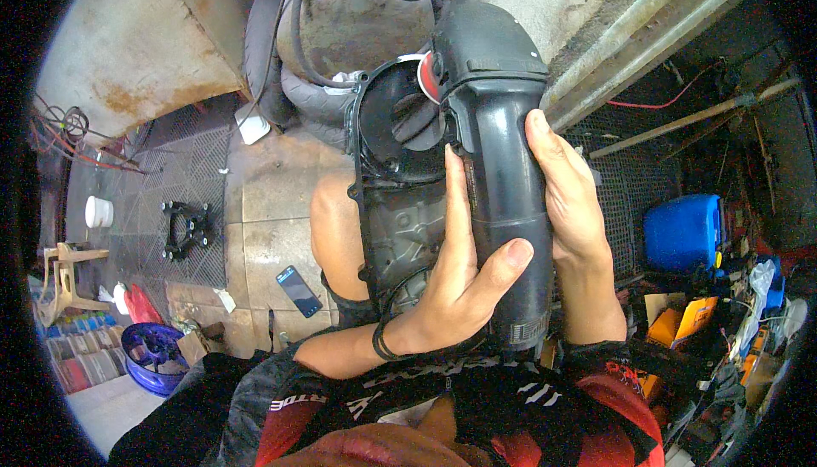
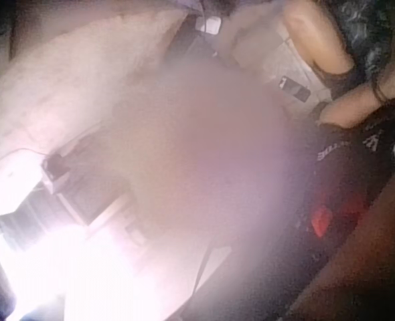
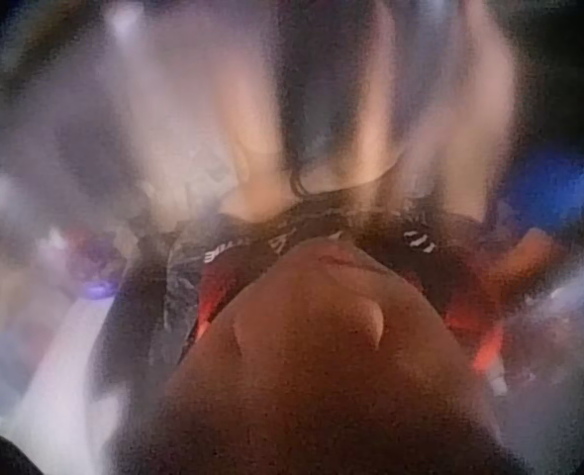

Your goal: The person sits on the floor and uses an angle grinder to smooth the edges and surfaces of a large metal engine casing. They hold the part with one hand and operate the grinder with the other, moving the tool along the rim and interior surfaces.

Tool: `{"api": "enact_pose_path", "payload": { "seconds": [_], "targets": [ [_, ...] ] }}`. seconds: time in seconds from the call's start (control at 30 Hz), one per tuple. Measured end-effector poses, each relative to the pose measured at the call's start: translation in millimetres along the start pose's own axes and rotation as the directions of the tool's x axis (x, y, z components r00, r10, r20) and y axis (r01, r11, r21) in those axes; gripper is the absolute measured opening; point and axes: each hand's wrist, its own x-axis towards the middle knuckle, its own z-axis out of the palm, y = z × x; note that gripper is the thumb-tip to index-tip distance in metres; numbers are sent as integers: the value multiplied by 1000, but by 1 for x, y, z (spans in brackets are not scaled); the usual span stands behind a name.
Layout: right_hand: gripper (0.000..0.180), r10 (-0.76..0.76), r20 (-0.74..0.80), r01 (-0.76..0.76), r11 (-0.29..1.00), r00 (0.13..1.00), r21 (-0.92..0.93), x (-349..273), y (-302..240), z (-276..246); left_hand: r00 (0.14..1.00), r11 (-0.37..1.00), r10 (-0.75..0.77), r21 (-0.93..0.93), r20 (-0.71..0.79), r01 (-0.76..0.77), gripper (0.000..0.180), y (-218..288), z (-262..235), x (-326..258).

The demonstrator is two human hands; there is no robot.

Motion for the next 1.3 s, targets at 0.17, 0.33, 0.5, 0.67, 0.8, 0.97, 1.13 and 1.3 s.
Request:
{"api": "enact_pose_path", "payload": {
  "seconds": [0.17,0.33,0.5,0.67,0.8,0.97,1.13,1.3],
  "targets": [
    [41,4,-10,-3,1000,1000,26,-2,-1,-1,1000,999,-28,22,6,28,89,-3,3,1],
    [41,-10,-4,10,1000,1000,-6,-1,-3,5,1000,1000,6,-20,-7,-6,92,-2,3,3],
    [41,-18,-31,18,1000,999,0,1,-1,8,1000,999,8,-32,-18,-8,92,-1,2,2],
    [41,-9,-9,9,1000,1000,-23,-1,2,2,1000,1000,-7,24,-4,7,91,-6,2,-1],
    [41,-4,-4,4,998,1000,-58,-1,2,-3,1000,999,-1,43,-4,1,91,-4,0,-2],
    [40,-42,-70,41,999,997,-17,-7,5,-3,999,999,-17,47,36,15,91,-5,2,-2],
    [40,-23,-30,23,1000,999,-3,-4,2,-5,999,999,-36,-34,10,36,90,-4,4,1],
    [40,-28,-48,28,1000,998,1,-6,4,-6,999,999,-30,14,30,29,90,-12,6,-1]
  ]
}}
